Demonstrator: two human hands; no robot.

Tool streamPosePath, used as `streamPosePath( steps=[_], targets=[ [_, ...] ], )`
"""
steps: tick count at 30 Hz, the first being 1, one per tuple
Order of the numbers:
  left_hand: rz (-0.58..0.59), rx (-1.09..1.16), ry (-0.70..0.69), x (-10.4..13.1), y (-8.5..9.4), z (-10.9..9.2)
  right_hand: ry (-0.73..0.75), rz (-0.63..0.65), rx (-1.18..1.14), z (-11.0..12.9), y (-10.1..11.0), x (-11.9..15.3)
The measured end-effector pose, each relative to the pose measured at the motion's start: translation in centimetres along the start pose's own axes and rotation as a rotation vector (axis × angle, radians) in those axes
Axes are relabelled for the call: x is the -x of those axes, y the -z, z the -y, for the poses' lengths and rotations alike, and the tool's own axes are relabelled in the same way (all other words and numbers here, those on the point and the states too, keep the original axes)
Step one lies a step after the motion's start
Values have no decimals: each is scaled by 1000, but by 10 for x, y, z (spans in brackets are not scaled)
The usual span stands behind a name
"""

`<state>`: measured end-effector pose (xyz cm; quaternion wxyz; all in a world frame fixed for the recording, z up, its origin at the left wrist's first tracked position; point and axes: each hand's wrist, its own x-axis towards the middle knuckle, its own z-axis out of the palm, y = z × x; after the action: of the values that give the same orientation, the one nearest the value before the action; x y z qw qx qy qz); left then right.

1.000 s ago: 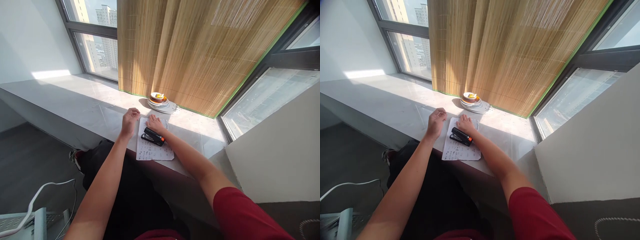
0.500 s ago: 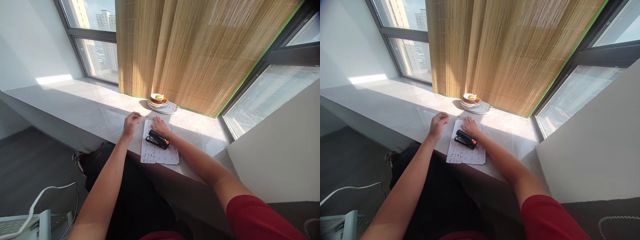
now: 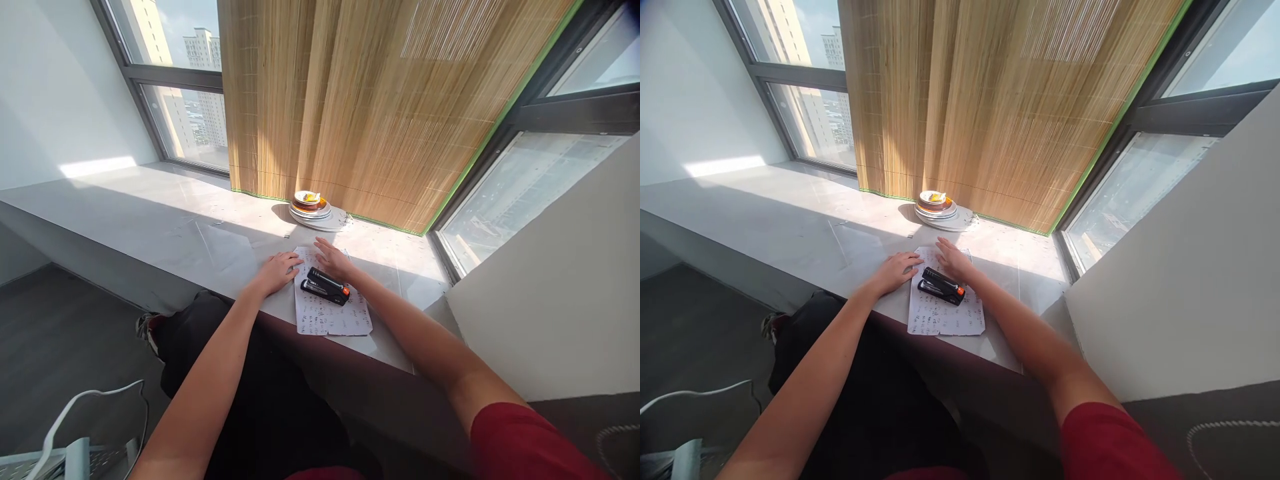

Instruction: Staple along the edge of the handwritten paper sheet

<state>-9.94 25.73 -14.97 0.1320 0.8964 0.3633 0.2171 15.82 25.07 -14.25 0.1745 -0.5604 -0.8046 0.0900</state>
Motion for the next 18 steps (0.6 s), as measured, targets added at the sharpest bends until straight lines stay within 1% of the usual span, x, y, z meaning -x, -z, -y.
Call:
streamPosePath(
  steps=[4, 7, 9, 11, 13, 18],
  targets=[
    [-8, 25, 21, 0, 0, 2, 14, 104, 34, -24, 17, 47],
    [10, 12, 24, 0, -1, 2, -40, 107, 50, -40, 29, 79],
    [23, 3, 24, 0, 0, 2, -68, 102, 26, -47, 37, 94],
    [27, 2, 17, 0, 1, 1, -66, 108, -17, -51, 42, 103],
    [30, 4, 12, 0, 3, 0, -67, 87, -63, -53, 46, 107],
    [37, 21, -1, 0, 5, 1, -84, 15, -146, -45, 49, 102]
  ],
)
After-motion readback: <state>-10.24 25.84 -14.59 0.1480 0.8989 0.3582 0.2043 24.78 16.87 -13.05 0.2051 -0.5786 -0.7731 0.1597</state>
